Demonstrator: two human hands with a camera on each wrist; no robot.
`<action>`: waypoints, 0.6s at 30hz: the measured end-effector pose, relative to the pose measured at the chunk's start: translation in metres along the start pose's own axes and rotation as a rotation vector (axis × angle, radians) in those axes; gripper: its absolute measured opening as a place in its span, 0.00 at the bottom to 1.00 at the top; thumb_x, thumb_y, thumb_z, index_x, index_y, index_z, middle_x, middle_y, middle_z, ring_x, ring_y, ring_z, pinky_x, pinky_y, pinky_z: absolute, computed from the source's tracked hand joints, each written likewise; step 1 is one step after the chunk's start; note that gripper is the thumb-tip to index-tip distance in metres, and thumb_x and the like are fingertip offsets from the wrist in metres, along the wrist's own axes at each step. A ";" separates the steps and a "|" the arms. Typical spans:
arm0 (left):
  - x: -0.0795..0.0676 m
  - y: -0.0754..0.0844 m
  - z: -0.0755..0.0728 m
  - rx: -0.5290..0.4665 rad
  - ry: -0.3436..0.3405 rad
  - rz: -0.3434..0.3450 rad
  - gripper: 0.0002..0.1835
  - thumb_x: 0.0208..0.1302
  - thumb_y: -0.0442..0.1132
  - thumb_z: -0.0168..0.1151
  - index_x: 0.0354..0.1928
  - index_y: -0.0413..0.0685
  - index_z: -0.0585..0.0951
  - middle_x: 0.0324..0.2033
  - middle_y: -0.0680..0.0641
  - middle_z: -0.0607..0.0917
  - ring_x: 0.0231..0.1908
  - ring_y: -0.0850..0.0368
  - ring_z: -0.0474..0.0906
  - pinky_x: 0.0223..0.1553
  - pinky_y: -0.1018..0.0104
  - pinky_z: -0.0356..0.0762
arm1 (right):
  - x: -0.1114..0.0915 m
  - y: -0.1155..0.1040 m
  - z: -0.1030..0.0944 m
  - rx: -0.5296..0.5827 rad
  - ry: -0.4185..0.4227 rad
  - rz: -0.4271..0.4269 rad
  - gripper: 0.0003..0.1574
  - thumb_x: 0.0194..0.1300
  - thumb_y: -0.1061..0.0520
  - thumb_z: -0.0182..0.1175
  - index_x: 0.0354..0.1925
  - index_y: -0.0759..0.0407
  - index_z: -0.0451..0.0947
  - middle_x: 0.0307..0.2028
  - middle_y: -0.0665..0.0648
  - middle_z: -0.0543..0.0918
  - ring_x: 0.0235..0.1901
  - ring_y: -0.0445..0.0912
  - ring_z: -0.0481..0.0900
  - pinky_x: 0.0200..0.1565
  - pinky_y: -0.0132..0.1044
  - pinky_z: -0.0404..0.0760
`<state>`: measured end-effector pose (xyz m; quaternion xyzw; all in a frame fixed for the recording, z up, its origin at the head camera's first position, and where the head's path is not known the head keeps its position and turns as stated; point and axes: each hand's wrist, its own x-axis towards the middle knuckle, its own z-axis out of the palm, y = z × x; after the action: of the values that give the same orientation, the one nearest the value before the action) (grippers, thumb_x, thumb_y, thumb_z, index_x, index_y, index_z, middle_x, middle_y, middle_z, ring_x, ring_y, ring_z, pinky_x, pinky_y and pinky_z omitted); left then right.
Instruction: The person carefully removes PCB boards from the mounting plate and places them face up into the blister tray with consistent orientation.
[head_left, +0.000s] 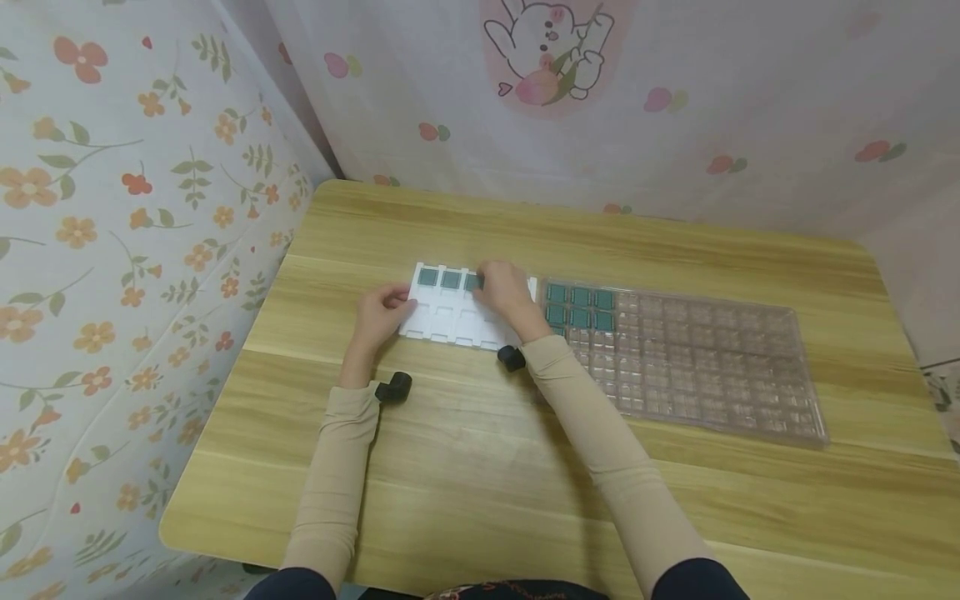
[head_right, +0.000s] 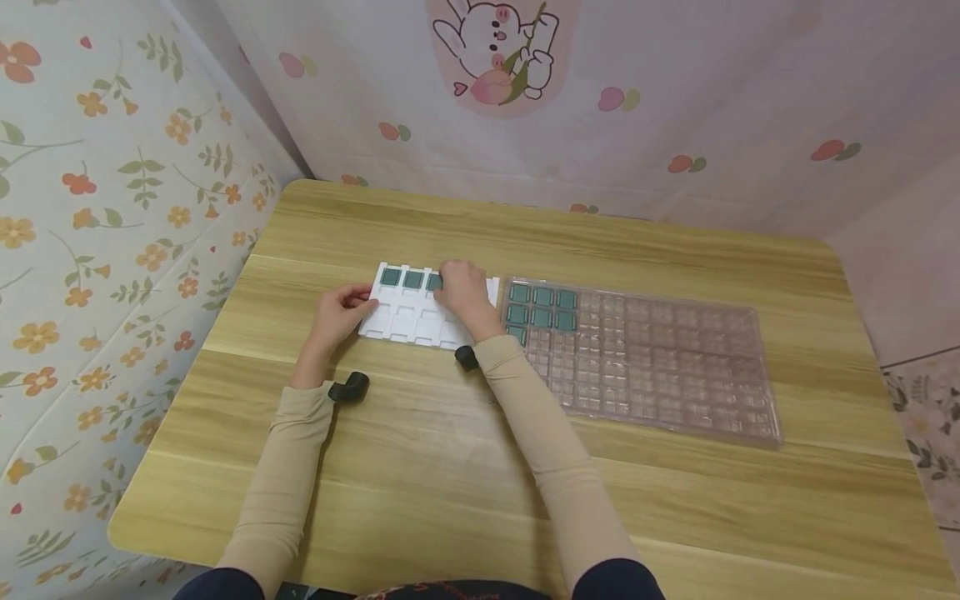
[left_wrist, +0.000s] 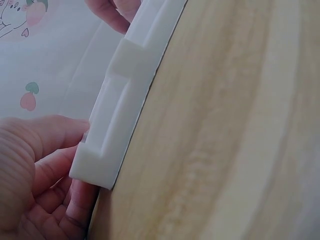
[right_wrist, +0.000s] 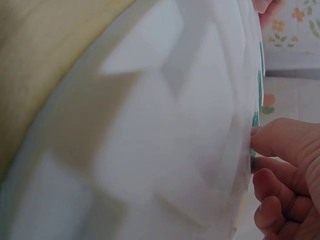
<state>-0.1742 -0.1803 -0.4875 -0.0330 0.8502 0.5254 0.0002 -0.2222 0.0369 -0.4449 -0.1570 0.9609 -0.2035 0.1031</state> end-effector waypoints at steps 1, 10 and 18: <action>0.000 0.000 0.000 -0.002 0.000 -0.002 0.16 0.58 0.32 0.62 0.49 0.31 0.79 0.40 0.35 0.82 0.39 0.45 0.77 0.39 0.66 0.73 | 0.000 0.000 0.000 0.001 0.002 -0.002 0.19 0.61 0.60 0.60 0.51 0.65 0.77 0.49 0.62 0.81 0.48 0.53 0.79 0.49 0.42 0.76; 0.000 0.001 0.000 0.007 -0.001 -0.001 0.16 0.59 0.32 0.62 0.49 0.31 0.78 0.40 0.35 0.82 0.40 0.44 0.77 0.41 0.63 0.73 | -0.001 0.001 -0.004 0.008 0.011 -0.002 0.21 0.60 0.60 0.60 0.52 0.66 0.77 0.49 0.62 0.81 0.48 0.53 0.78 0.50 0.42 0.76; 0.000 0.000 0.000 -0.008 -0.001 0.005 0.16 0.58 0.31 0.62 0.48 0.31 0.79 0.40 0.35 0.82 0.39 0.44 0.77 0.41 0.63 0.73 | -0.005 0.004 -0.006 0.044 0.014 0.006 0.19 0.60 0.60 0.61 0.49 0.65 0.78 0.46 0.61 0.82 0.44 0.51 0.79 0.48 0.42 0.75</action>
<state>-0.1741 -0.1804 -0.4875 -0.0307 0.8481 0.5290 -0.0006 -0.2199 0.0447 -0.4404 -0.1503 0.9574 -0.2252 0.1002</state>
